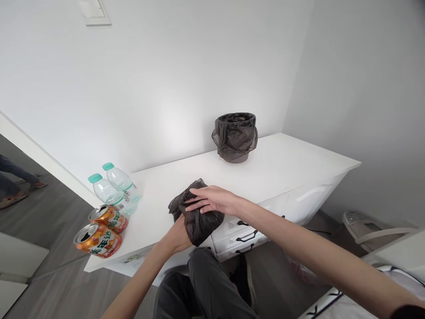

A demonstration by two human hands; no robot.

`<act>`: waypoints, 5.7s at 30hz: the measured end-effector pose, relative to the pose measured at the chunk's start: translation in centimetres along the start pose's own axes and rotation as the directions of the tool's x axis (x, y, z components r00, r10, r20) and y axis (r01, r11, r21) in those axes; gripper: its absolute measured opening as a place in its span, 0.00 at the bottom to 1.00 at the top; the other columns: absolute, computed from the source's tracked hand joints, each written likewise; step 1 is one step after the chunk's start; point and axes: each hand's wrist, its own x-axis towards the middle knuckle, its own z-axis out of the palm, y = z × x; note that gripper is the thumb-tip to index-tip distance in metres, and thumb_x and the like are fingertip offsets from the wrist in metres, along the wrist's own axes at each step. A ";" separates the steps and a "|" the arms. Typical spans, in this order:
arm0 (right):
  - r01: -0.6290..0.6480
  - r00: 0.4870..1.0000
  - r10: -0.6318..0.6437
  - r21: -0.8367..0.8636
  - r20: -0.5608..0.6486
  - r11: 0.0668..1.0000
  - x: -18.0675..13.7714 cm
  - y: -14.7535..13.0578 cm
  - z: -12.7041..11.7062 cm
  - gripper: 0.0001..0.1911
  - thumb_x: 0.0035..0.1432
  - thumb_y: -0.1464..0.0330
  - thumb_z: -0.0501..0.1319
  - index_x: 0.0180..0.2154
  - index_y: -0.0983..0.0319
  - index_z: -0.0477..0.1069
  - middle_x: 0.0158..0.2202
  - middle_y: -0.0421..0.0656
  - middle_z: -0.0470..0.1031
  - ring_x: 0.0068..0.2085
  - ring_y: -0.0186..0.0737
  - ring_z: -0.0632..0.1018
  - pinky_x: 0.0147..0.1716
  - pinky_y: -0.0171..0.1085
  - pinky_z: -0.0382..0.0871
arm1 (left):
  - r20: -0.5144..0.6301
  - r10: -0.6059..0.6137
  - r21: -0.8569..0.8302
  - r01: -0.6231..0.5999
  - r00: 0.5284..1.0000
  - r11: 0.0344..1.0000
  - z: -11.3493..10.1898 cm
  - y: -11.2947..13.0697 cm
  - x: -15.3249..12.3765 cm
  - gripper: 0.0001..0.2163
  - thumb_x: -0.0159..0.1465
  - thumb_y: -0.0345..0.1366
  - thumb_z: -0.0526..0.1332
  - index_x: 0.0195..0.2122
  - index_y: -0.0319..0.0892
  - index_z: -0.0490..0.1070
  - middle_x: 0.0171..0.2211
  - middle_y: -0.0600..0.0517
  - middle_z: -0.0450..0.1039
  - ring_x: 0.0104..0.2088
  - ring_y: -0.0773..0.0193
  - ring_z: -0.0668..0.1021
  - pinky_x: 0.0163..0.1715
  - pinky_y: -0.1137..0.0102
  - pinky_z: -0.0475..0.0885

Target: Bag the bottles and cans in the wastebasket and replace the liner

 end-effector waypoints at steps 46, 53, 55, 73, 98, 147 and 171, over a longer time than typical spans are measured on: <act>0.089 0.880 -0.474 -0.993 0.045 0.071 4.5 7.8 -0.1 0.29 0.74 0.58 0.50 0.71 0.56 0.60 0.72 0.50 0.63 0.74 0.57 0.58 0.74 0.63 0.39 | -0.082 -0.220 0.161 0.231 0.972 0.960 0.6 -4.8 -0.5 0.24 0.76 0.37 0.46 0.72 0.47 0.61 0.71 0.47 0.63 0.73 0.51 0.61 0.72 0.45 0.55; 0.047 0.872 -0.488 -0.991 -0.021 0.127 4.6 10.3 -1.4 0.28 0.76 0.61 0.45 0.71 0.60 0.61 0.74 0.52 0.59 0.75 0.55 0.58 0.73 0.61 0.42 | -0.075 -0.272 0.112 0.279 0.959 0.954 0.6 -5.5 -1.3 0.25 0.79 0.45 0.42 0.75 0.52 0.55 0.74 0.52 0.57 0.75 0.57 0.58 0.73 0.52 0.54; 0.035 0.879 -0.477 -0.993 -0.023 0.112 4.7 10.3 -1.5 0.28 0.76 0.61 0.44 0.71 0.62 0.61 0.74 0.52 0.58 0.75 0.54 0.56 0.74 0.60 0.41 | -0.061 -0.285 0.102 0.290 0.957 0.952 0.6 -5.6 -1.4 0.25 0.79 0.45 0.42 0.75 0.51 0.54 0.74 0.52 0.57 0.75 0.57 0.57 0.73 0.52 0.54; -0.117 0.860 -0.446 -0.947 -0.247 0.298 3.3 10.4 2.0 0.33 0.73 0.47 0.48 0.71 0.52 0.63 0.75 0.48 0.56 0.77 0.63 0.46 0.71 0.72 0.30 | -0.203 -0.511 -0.169 0.484 0.835 0.859 0.1 -6.5 -2.8 0.28 0.78 0.48 0.40 0.74 0.44 0.56 0.75 0.45 0.54 0.75 0.57 0.57 0.73 0.50 0.54; -0.559 0.645 -0.651 -0.828 -0.400 -0.045 -7.2 8.9 -23.0 0.33 0.75 0.55 0.37 0.75 0.55 0.53 0.77 0.46 0.52 0.76 0.61 0.52 0.70 0.67 0.50 | -0.160 -0.480 -0.012 0.485 0.862 0.875 -0.2 -5.6 -3.5 0.25 0.78 0.48 0.44 0.69 0.43 0.66 0.72 0.45 0.61 0.74 0.50 0.59 0.72 0.48 0.57; -0.532 0.644 -0.610 -0.843 -0.463 0.078 3.8 -15.7 -16.8 0.34 0.64 0.71 0.56 0.70 0.65 0.54 0.67 0.61 0.61 0.58 0.63 0.75 0.54 0.54 0.72 | -0.314 -0.443 -0.006 0.465 0.840 0.885 0.4 -6.7 -5.3 0.22 0.75 0.43 0.51 0.66 0.43 0.67 0.69 0.45 0.68 0.71 0.53 0.67 0.70 0.51 0.64; 0.129 0.681 -0.732 -0.988 0.022 0.090 0.3 -9.1 -4.9 0.12 0.69 0.69 0.56 0.53 0.55 0.70 0.52 0.47 0.69 0.39 0.41 0.77 0.44 0.44 0.76 | -0.350 -0.419 -0.049 0.430 0.838 0.901 0.5 -6.7 -5.2 0.20 0.75 0.44 0.52 0.64 0.45 0.68 0.67 0.45 0.70 0.70 0.51 0.69 0.69 0.50 0.66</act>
